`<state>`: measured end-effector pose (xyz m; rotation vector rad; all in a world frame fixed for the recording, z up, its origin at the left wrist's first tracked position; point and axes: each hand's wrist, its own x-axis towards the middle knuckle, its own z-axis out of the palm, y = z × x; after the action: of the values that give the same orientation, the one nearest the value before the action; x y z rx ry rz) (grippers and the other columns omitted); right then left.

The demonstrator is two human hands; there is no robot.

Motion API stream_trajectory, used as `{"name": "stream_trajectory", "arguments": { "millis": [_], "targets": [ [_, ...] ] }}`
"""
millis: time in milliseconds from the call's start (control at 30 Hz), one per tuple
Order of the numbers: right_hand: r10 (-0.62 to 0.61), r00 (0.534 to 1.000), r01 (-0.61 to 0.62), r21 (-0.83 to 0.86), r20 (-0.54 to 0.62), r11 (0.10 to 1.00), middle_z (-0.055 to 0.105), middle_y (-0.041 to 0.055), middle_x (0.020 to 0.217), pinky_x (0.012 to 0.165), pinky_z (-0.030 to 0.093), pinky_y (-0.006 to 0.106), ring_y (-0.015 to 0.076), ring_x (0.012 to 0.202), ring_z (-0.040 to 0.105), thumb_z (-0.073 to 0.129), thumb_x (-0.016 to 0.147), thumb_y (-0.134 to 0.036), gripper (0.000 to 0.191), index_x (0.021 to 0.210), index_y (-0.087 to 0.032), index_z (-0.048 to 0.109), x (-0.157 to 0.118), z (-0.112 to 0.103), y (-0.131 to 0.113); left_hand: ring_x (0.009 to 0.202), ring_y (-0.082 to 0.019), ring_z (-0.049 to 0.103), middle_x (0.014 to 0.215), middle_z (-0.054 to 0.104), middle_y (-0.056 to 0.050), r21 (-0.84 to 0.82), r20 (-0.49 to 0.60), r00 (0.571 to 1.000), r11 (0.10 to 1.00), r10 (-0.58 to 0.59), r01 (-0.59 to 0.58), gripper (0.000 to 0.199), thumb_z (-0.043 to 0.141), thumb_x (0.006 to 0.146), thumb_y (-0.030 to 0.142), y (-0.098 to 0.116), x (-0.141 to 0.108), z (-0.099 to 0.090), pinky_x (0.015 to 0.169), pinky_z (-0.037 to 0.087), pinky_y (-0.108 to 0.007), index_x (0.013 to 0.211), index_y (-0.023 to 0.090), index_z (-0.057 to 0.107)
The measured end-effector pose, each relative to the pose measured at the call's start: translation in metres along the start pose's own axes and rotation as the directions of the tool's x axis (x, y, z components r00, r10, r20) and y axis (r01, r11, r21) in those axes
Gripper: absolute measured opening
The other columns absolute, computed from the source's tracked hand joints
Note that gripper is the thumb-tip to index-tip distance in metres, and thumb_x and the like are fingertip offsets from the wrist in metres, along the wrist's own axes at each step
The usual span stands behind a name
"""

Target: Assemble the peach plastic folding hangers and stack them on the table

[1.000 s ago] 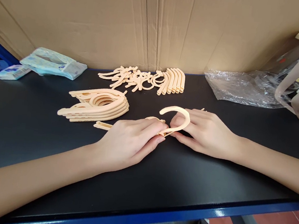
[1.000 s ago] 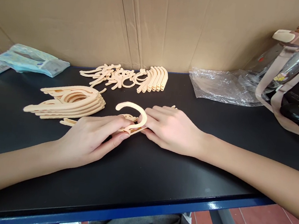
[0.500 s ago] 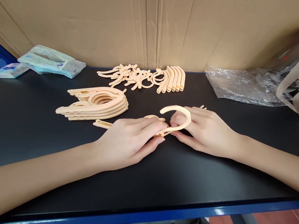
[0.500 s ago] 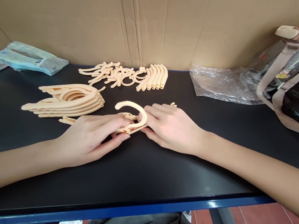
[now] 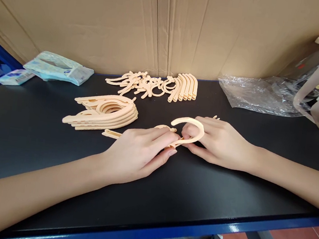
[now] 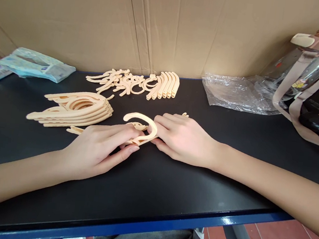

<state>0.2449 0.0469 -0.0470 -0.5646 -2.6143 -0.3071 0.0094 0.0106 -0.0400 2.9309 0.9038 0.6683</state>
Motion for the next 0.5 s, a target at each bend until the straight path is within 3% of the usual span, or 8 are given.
{"name": "stream_trajectory", "arguments": {
  "millis": [500],
  "targets": [
    [-0.003,1.000,0.003,0.015,0.010,1.000,0.063,0.0047,0.084,0.063,0.045,0.029,0.0166,0.073,0.059,0.045,0.100,-0.027,0.015,0.094,-0.016,0.054,0.0000,-0.0001,0.0004,0.076,-0.012,0.063,0.094,0.067,-0.001,-0.001,-0.009,1.000,1.000,0.002,-0.002,0.012,0.043,0.099,0.019,-0.0018,0.0005,0.0010,0.060,0.042,-0.023,0.102,0.018,0.054]
  ]
}}
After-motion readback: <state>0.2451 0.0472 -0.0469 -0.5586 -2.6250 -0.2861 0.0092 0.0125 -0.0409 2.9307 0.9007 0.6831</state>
